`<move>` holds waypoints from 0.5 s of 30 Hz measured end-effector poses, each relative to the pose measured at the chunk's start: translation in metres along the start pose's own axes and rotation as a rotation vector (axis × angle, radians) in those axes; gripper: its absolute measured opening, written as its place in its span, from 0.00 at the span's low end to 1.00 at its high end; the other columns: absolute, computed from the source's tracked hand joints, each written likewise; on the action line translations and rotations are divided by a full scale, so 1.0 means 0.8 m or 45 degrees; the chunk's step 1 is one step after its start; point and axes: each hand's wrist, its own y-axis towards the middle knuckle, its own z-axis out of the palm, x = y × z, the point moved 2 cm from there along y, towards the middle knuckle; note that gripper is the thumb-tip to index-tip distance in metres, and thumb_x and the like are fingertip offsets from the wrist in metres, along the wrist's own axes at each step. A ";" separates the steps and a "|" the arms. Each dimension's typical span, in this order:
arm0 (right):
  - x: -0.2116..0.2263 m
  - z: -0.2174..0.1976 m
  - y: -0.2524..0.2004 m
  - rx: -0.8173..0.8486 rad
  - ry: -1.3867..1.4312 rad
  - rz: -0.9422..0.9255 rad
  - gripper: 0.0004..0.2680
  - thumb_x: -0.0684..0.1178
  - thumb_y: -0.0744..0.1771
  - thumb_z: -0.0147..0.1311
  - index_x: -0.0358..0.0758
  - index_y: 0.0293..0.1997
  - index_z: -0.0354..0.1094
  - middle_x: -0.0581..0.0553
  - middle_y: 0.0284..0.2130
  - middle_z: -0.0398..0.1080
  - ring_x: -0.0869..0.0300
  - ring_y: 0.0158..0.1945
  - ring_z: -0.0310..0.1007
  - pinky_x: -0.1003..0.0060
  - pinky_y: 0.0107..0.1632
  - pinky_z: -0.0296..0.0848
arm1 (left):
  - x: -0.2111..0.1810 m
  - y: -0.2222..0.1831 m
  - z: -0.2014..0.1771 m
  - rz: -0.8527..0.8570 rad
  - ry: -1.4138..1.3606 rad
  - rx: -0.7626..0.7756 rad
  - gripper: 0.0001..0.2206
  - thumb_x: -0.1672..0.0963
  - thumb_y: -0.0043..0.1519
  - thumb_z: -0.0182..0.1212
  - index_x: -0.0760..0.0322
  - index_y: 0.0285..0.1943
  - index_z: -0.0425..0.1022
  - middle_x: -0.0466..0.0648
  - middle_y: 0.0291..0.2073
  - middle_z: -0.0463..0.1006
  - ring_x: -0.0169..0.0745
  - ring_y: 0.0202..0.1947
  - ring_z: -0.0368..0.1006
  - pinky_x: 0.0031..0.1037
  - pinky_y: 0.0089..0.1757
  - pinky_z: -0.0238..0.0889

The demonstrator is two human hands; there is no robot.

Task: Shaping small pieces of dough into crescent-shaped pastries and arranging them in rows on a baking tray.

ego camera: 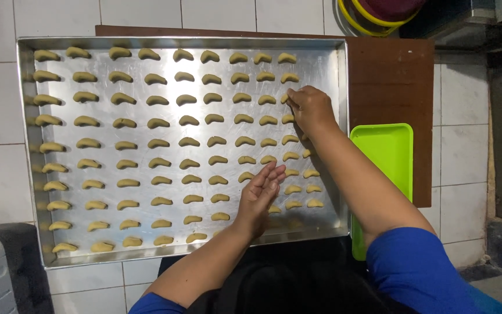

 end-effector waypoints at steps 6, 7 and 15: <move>-0.007 0.008 -0.004 0.002 -0.086 -0.085 0.10 0.37 0.65 0.63 0.40 0.50 0.79 0.39 0.33 0.77 0.47 0.39 0.80 0.61 0.42 0.79 | -0.002 -0.001 0.003 -0.071 -0.023 -0.041 0.26 0.58 0.66 0.56 0.64 0.75 0.60 0.55 0.64 0.72 0.39 0.63 0.68 0.28 0.60 0.59; -0.005 0.004 -0.004 0.001 -0.086 -0.085 0.10 0.37 0.65 0.63 0.40 0.50 0.79 0.39 0.33 0.77 0.47 0.39 0.80 0.61 0.42 0.79 | -0.002 -0.001 0.003 -0.070 -0.022 -0.041 0.26 0.58 0.66 0.56 0.64 0.75 0.60 0.55 0.64 0.72 0.39 0.63 0.68 0.28 0.60 0.59; -0.011 -0.062 -0.079 -0.194 0.086 -0.007 0.16 0.40 0.62 0.70 0.38 0.56 0.78 0.38 0.36 0.78 0.47 0.42 0.80 0.60 0.45 0.79 | -0.023 -0.013 0.004 0.048 -0.028 -0.069 0.25 0.58 0.65 0.59 0.67 0.73 0.62 0.57 0.61 0.75 0.40 0.59 0.72 0.28 0.58 0.64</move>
